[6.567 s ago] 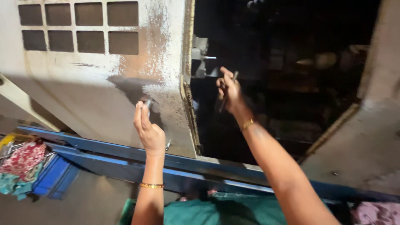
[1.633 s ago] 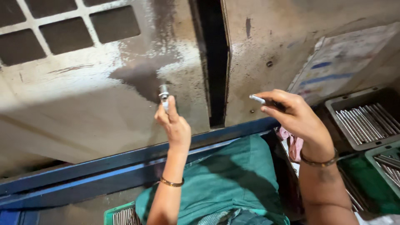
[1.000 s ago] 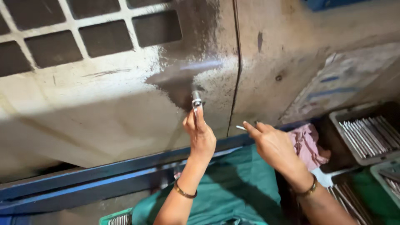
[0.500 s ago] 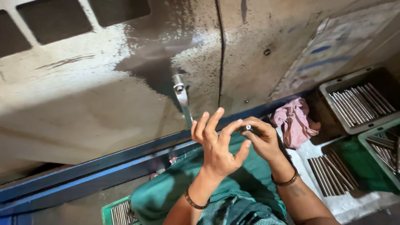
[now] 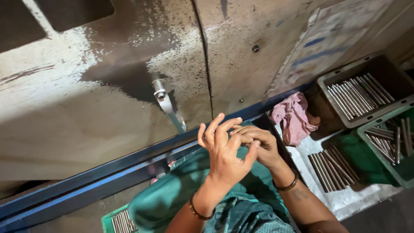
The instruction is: The person repeatedly polishes cylindrical metal rods against a stationary grinding surface on a machine. They hold each rod with both hands, rub it against the surface, then wipe it with a pink cloth before placing it into a green bin. The process is repeated for multiple rods.
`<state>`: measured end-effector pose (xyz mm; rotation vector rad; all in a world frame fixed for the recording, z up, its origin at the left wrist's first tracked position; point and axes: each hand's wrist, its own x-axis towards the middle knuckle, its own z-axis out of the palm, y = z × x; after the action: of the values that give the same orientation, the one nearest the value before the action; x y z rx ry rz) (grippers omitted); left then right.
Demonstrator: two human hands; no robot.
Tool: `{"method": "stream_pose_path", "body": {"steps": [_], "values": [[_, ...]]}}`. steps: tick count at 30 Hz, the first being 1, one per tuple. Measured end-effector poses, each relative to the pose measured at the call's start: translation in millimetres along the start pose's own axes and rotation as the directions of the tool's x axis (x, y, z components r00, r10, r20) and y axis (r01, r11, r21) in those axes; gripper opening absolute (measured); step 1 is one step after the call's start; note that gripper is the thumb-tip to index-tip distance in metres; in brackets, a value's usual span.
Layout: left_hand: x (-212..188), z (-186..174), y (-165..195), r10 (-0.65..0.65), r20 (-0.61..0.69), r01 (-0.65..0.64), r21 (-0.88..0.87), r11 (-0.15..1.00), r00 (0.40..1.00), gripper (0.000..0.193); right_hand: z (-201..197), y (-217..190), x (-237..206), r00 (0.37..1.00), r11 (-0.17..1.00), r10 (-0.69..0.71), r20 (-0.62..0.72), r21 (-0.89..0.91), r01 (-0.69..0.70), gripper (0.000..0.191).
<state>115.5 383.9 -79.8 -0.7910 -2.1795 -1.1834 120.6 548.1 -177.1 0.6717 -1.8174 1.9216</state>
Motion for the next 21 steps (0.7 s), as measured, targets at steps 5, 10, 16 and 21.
{"method": "stream_pose_path", "body": {"steps": [5,10,16,21], "values": [[2.1,4.6,-2.4,-0.060,0.066,0.067,-0.116,0.991,0.996,0.013,-7.2,5.8,-7.1,1.000,0.998,0.001,-0.028,-0.055,-0.002,0.020],[2.1,3.7,-6.3,-0.072,0.108,0.089,-0.164,0.982,0.992,0.013,-9.4,5.0,-11.7,0.996,0.996,0.084,-0.033,-0.034,-0.085,0.023],[-5.7,1.7,-3.7,-0.053,0.109,0.070,-0.165,0.984,0.993,0.013,-8.3,5.1,-10.7,0.998,0.991,0.055,0.015,0.119,-0.056,0.019],[-17.0,-9.2,0.5,-0.005,0.091,0.013,-0.089,0.996,0.996,0.023,-2.5,6.8,-16.4,0.993,0.960,0.096,0.062,0.259,-0.109,0.022]]}}
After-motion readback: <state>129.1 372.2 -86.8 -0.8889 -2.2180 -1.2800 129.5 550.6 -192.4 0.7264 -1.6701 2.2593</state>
